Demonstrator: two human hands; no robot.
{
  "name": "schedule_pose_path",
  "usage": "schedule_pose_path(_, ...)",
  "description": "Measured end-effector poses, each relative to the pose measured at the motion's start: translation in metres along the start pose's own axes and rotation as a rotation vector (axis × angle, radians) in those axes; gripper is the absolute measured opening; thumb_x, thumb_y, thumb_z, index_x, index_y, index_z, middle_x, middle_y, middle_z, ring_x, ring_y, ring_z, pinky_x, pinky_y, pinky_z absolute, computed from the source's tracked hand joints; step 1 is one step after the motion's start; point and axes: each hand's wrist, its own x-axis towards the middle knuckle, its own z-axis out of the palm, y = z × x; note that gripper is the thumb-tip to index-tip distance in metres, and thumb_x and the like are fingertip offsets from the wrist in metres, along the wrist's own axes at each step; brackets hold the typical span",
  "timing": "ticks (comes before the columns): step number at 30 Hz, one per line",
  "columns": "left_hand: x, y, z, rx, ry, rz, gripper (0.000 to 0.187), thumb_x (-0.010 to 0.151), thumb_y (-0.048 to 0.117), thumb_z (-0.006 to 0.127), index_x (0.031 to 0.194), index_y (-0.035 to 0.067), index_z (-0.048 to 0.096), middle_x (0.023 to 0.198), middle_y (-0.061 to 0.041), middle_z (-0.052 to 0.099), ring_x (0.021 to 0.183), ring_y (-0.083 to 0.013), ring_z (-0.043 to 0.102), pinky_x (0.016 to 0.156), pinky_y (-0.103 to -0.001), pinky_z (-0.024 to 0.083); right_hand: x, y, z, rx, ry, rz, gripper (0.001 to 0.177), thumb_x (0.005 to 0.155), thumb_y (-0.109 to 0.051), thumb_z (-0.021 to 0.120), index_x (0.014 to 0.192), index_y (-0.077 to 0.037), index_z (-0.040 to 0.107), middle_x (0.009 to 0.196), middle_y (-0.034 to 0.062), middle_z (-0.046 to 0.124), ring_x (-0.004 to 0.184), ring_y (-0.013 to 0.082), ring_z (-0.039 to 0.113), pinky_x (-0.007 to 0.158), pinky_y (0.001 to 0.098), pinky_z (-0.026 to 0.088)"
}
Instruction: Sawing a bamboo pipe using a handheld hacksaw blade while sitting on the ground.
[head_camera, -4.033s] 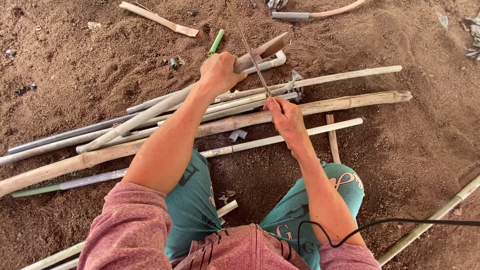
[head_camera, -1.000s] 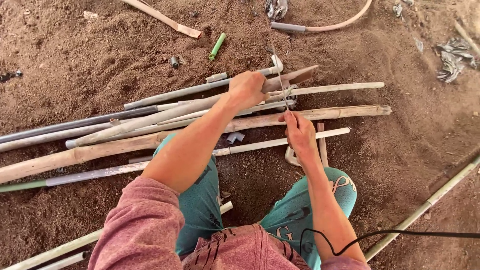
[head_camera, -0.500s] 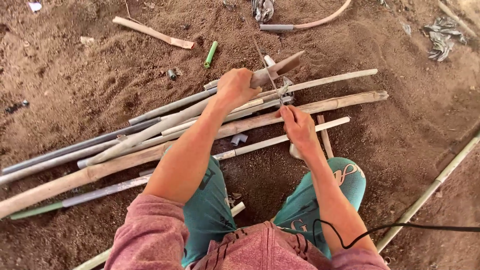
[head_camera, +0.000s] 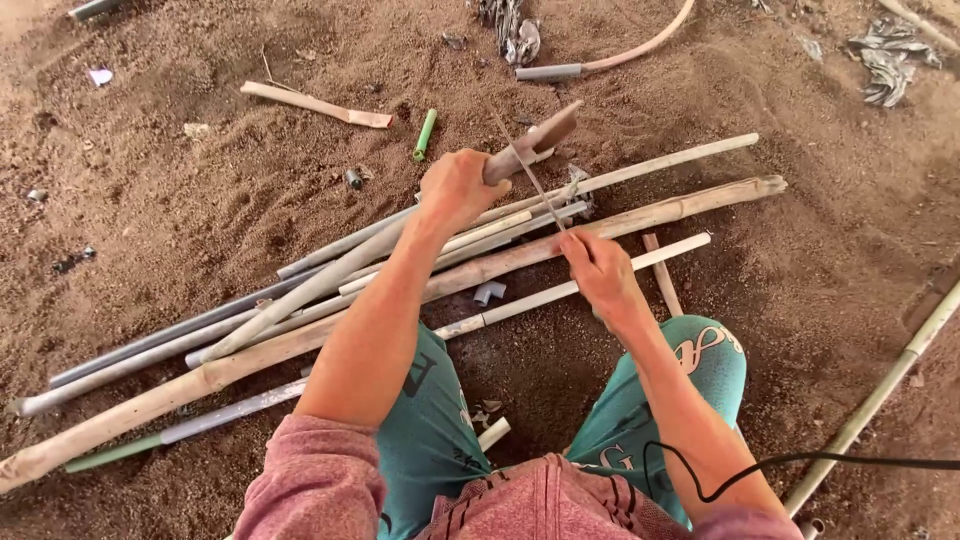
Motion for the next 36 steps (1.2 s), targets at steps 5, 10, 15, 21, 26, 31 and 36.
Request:
schedule_pose_path(5,0.009,-0.001,0.014,0.001,-0.017,0.002,0.026,0.085,0.04,0.081,0.094,0.015,0.078,0.098,-0.022,0.077,0.105,-0.0455,0.075,0.088,-0.057,0.059,-0.019,-0.007,-0.01,0.015,0.069,0.013,0.045,0.11,-0.039,0.053,0.092,-0.006,0.077,0.053,0.0087,0.051,0.052,0.0175,0.048,0.054,0.0389,0.043)
schedule_pose_path(10,-0.003,0.014,0.012,0.01,-0.048,-0.006,0.027,0.086,0.042,0.082,0.091,0.016,0.077,0.094,-0.017,0.077,0.102,-0.04,0.077,0.089,-0.052,0.059,0.015,-0.009,-0.002,0.008,0.058,-0.067,0.049,0.114,-0.04,0.049,0.101,-0.002,0.078,0.063,0.0171,0.063,0.058,0.0229,0.056,0.061,0.0402,0.045)
schedule_pose_path(15,-0.002,0.002,-0.017,-0.044,0.06,-0.013,0.025,0.088,0.035,0.083,0.089,0.012,0.077,0.088,-0.02,0.075,0.097,-0.0425,0.076,0.083,-0.055,0.056,-0.01,0.007,-0.009,0.016,0.023,0.023,0.051,0.113,-0.042,0.052,0.086,-0.005,0.074,0.059,0.0105,0.059,0.056,0.019,0.054,0.059,0.0365,0.044)
schedule_pose_path(21,-0.003,0.01,0.008,-0.024,-0.075,-0.005,0.026,0.084,0.039,0.081,0.092,0.015,0.078,0.092,-0.017,0.076,0.103,-0.0404,0.076,0.087,-0.053,0.057,0.01,-0.012,-0.009,0.001,0.027,-0.007,0.049,0.114,-0.044,0.05,0.096,-0.006,0.076,0.063,0.0124,0.063,0.06,0.0207,0.059,0.062,0.0406,0.047)
schedule_pose_path(26,0.003,-0.011,-0.018,-0.061,0.04,-0.028,0.02,0.086,0.037,0.081,0.09,0.017,0.078,0.086,-0.013,0.075,0.095,-0.0369,0.077,0.084,-0.05,0.057,-0.002,-0.022,-0.015,-0.022,-0.004,0.006,0.053,0.113,-0.049,0.05,0.092,-0.007,0.076,0.061,0.0124,0.063,0.061,0.0224,0.06,0.064,0.0405,0.049)
schedule_pose_path(31,-0.005,0.007,0.004,-0.136,-0.045,-0.022,0.014,0.09,0.026,0.081,0.093,0.013,0.076,0.087,-0.014,0.073,0.091,-0.0361,0.075,0.088,-0.049,0.059,0.009,0.0,-0.009,-0.022,-0.012,0.012,0.054,0.115,-0.048,0.048,0.095,-0.006,0.075,0.06,0.0096,0.059,0.057,0.0188,0.053,0.062,0.0378,0.047)
schedule_pose_path(36,0.001,0.003,0.01,-0.005,-0.059,0.007,0.034,0.085,0.039,0.082,0.1,0.008,0.08,0.097,-0.024,0.076,0.106,-0.047,0.073,0.087,-0.058,0.055,0.027,-0.038,-0.008,0.003,-0.005,-0.099,0.049,0.114,-0.043,0.047,0.092,-0.008,0.073,0.061,0.0102,0.059,0.062,0.0211,0.056,0.065,0.0402,0.049)
